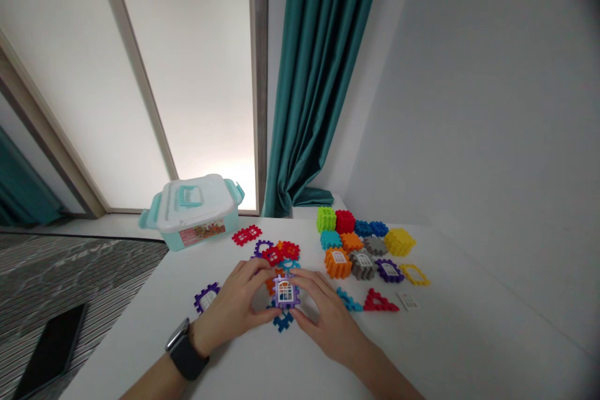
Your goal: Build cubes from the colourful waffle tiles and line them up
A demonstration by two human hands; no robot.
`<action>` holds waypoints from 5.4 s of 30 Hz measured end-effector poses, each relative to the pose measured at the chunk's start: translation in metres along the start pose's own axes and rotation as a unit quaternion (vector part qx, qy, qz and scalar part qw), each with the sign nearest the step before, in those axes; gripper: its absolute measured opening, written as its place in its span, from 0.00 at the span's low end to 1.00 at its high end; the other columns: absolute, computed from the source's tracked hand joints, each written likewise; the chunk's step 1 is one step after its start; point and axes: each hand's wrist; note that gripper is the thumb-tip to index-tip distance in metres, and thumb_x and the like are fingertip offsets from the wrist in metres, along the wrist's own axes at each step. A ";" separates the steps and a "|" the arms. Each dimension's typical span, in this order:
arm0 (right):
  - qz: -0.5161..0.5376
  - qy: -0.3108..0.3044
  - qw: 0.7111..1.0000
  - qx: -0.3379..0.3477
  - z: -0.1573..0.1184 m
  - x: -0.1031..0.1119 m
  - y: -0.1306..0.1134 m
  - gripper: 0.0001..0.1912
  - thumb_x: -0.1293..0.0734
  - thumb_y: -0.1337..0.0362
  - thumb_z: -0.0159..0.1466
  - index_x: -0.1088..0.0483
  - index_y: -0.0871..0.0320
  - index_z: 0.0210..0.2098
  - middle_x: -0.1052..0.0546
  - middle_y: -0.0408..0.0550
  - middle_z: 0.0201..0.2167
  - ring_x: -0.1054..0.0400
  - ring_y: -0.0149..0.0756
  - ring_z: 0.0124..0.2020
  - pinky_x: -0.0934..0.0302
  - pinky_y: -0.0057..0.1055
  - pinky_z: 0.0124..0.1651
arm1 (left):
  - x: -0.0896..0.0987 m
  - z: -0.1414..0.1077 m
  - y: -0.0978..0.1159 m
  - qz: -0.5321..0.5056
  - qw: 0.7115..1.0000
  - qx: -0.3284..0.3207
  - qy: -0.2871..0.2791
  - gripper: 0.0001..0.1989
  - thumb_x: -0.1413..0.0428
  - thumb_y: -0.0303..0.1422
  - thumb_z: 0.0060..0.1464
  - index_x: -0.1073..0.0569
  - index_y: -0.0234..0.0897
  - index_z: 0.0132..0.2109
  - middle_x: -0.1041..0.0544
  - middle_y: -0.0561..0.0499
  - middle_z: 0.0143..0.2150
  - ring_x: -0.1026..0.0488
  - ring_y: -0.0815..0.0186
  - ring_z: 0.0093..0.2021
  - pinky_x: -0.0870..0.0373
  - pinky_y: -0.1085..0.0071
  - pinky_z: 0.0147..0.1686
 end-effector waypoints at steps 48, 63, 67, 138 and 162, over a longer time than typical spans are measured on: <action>-0.229 0.186 0.952 -0.083 -0.099 0.071 0.047 0.16 0.35 0.70 0.62 0.31 0.53 0.49 0.23 0.53 0.48 0.29 0.47 0.51 0.34 0.49 0.54 | -0.090 0.071 0.081 0.015 0.994 -0.103 -0.020 0.17 0.42 0.35 0.61 0.30 0.43 0.56 0.27 0.45 0.52 0.28 0.55 0.49 0.29 0.59 0.48; -0.220 0.156 0.949 -0.164 -0.103 0.123 0.139 0.13 0.35 0.67 0.63 0.28 0.56 0.47 0.22 0.54 0.48 0.31 0.47 0.53 0.36 0.48 0.55 | -0.109 0.067 0.078 0.043 0.984 -0.162 -0.063 0.17 0.47 0.27 0.60 0.30 0.40 0.56 0.26 0.43 0.51 0.29 0.51 0.50 0.31 0.53 0.50; -0.220 0.150 0.948 -0.174 -0.091 0.124 0.153 0.12 0.35 0.67 0.63 0.27 0.56 0.47 0.22 0.52 0.48 0.32 0.46 0.54 0.38 0.47 0.57 | -0.111 0.067 0.076 0.048 0.983 -0.163 -0.063 0.17 0.47 0.27 0.60 0.30 0.40 0.56 0.26 0.44 0.50 0.29 0.52 0.49 0.31 0.53 0.49; -0.132 0.212 0.965 -0.075 -0.040 0.091 0.071 0.09 0.38 0.65 0.67 0.27 0.51 0.42 0.23 0.52 0.46 0.31 0.47 0.51 0.40 0.49 0.58 | -0.047 0.069 0.053 0.072 0.993 -0.070 -0.065 0.09 0.48 0.27 0.61 0.27 0.41 0.47 0.25 0.46 0.46 0.29 0.55 0.49 0.34 0.54 0.52; -0.042 -0.117 0.992 -0.032 0.018 -0.023 -0.003 0.16 0.34 0.74 0.63 0.30 0.51 0.47 0.24 0.45 0.49 0.34 0.44 0.52 0.40 0.44 0.58 | 0.009 0.004 -0.041 0.124 0.989 0.045 -0.065 0.12 0.46 0.29 0.60 0.26 0.40 0.50 0.24 0.46 0.49 0.27 0.56 0.50 0.30 0.59 0.49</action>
Point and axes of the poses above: each hand's wrist, its own z-axis towards the middle knuckle, its own x-axis out of the back of the hand, y = z × x
